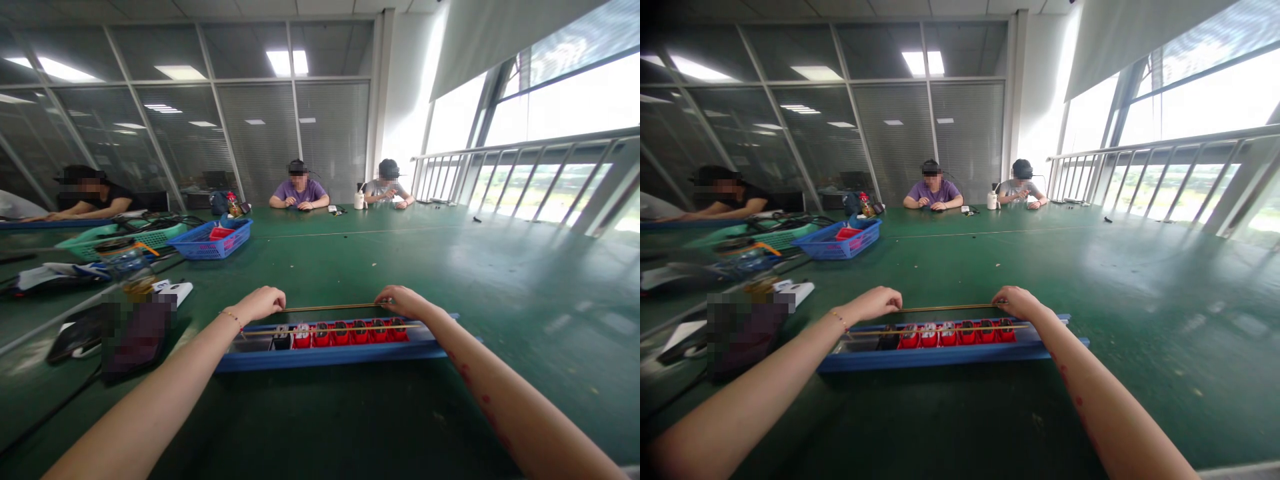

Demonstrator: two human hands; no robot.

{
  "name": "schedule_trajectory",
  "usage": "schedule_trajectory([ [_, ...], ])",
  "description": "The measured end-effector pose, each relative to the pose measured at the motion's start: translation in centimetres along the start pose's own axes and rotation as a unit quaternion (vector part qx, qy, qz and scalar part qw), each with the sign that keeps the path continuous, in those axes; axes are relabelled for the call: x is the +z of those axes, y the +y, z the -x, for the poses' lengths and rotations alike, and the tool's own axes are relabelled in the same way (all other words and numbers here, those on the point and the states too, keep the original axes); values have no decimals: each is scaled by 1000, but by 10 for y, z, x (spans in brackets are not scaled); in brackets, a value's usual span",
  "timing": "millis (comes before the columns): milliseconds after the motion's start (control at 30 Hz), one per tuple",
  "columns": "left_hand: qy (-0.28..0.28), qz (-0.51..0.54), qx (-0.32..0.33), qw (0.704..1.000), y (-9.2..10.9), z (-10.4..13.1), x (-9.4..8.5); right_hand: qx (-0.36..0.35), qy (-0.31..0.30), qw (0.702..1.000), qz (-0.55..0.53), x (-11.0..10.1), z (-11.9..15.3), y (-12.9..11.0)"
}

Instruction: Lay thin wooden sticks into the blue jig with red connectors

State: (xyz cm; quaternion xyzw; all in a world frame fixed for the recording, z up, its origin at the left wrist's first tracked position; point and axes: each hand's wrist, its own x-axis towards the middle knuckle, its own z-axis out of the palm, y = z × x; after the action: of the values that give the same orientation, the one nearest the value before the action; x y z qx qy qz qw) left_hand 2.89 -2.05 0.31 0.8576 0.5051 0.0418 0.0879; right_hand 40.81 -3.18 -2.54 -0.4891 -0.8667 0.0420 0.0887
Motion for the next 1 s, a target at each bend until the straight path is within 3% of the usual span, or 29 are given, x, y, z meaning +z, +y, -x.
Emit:
schedule_trajectory([
  [133, -2, 28, 4, 1000, 11, 16, -14, 8, -1, 1000, -3, -1, 0, -2],
  [300, 17, 74, 35, 997, 45, 57, -40, 13, -8, 1000, -3, -2, 0, -4],
  [367, -12, 70, 51, 996, 59, 73, -43, 16, -10, 1000, -4, -3, -1, -4],
  [467, 5, 48, 37, 998, 69, 86, -42, 22, -13, 1000, -7, -2, -1, -3],
  [700, 12, 72, 3, 997, 64, 85, -33, 31, -7, 999, -10, -2, 0, -5],
  [1000, 25, 5, 6, 1000, 70, 86, -31, 30, -9, 999, -11, -2, 0, -4],
])
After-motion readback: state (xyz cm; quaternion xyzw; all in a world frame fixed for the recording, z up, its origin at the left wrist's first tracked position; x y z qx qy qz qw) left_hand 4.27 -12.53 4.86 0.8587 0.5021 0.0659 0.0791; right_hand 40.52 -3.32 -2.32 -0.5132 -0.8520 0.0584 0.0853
